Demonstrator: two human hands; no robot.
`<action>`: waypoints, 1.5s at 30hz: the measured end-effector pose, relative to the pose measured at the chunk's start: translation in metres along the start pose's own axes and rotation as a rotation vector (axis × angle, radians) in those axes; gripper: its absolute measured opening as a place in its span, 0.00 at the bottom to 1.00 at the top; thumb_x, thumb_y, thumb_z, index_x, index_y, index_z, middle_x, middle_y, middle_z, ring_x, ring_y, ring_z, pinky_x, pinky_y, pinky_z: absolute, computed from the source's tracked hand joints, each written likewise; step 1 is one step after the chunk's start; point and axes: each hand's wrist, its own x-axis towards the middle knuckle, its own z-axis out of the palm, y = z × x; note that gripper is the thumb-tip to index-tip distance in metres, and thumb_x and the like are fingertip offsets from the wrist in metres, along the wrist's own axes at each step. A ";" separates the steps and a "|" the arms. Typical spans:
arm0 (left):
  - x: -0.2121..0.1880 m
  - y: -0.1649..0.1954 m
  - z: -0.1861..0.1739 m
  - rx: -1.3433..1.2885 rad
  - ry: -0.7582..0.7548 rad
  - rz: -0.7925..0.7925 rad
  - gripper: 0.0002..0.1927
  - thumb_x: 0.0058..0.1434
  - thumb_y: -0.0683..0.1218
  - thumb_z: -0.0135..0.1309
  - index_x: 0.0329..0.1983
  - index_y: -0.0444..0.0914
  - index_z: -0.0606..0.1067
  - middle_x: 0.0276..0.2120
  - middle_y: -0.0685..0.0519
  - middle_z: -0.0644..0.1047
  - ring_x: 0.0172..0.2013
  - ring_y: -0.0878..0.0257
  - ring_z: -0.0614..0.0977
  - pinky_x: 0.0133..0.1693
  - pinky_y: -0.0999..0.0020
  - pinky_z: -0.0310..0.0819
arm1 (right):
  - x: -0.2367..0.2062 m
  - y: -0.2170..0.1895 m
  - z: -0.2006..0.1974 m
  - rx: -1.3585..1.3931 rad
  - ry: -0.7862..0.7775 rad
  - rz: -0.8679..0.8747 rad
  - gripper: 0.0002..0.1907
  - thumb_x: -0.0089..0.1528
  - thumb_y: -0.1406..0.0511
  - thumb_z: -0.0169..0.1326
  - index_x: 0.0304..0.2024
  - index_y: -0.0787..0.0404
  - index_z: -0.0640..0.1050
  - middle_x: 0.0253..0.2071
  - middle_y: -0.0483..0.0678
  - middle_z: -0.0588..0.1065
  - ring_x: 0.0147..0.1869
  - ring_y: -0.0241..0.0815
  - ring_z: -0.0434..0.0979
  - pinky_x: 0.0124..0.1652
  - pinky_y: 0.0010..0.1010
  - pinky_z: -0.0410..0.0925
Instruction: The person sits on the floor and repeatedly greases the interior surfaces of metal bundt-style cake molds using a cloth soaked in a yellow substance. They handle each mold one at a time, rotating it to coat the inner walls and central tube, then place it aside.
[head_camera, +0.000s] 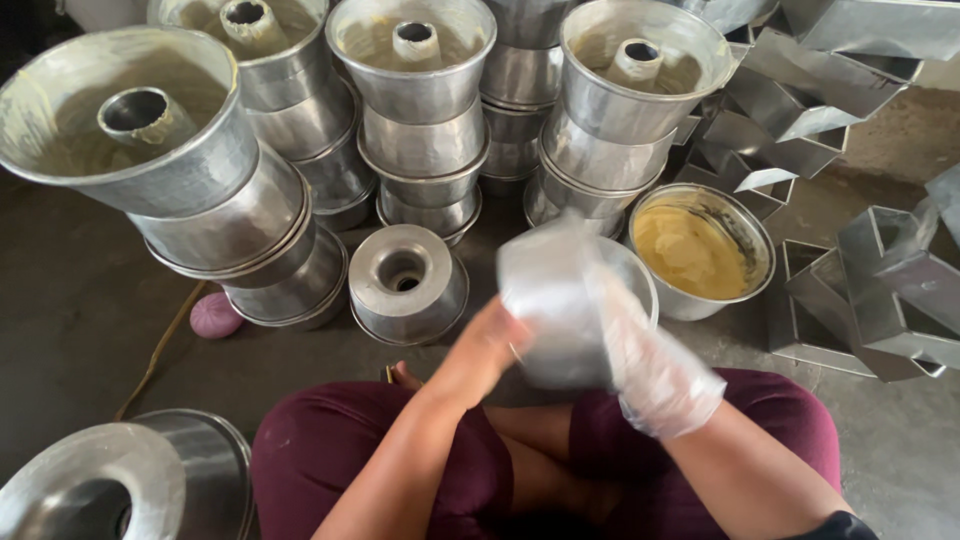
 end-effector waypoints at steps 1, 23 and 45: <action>0.007 -0.005 -0.003 -0.291 0.165 -0.185 0.35 0.57 0.59 0.60 0.64 0.36 0.72 0.56 0.50 0.78 0.58 0.56 0.76 0.58 0.58 0.68 | 0.001 0.007 0.008 -0.052 0.012 -0.014 0.21 0.61 0.64 0.61 0.54 0.67 0.74 0.44 0.49 0.77 0.42 0.39 0.79 0.39 0.30 0.74; 0.018 -0.017 -0.020 -0.466 0.240 -0.351 0.37 0.64 0.68 0.44 0.67 0.39 0.69 0.62 0.52 0.74 0.64 0.57 0.72 0.64 0.58 0.64 | 0.012 -0.002 0.025 -1.070 -0.198 -0.612 0.19 0.58 0.63 0.63 0.50 0.61 0.77 0.44 0.45 0.78 0.46 0.44 0.81 0.46 0.36 0.75; 0.003 0.019 -0.009 -0.192 0.186 -0.105 0.30 0.63 0.56 0.56 0.62 0.33 0.73 0.51 0.45 0.80 0.49 0.57 0.80 0.52 0.60 0.72 | 0.018 0.016 0.025 -0.401 0.164 -0.165 0.20 0.64 0.52 0.55 0.52 0.56 0.77 0.46 0.48 0.79 0.48 0.45 0.82 0.46 0.35 0.76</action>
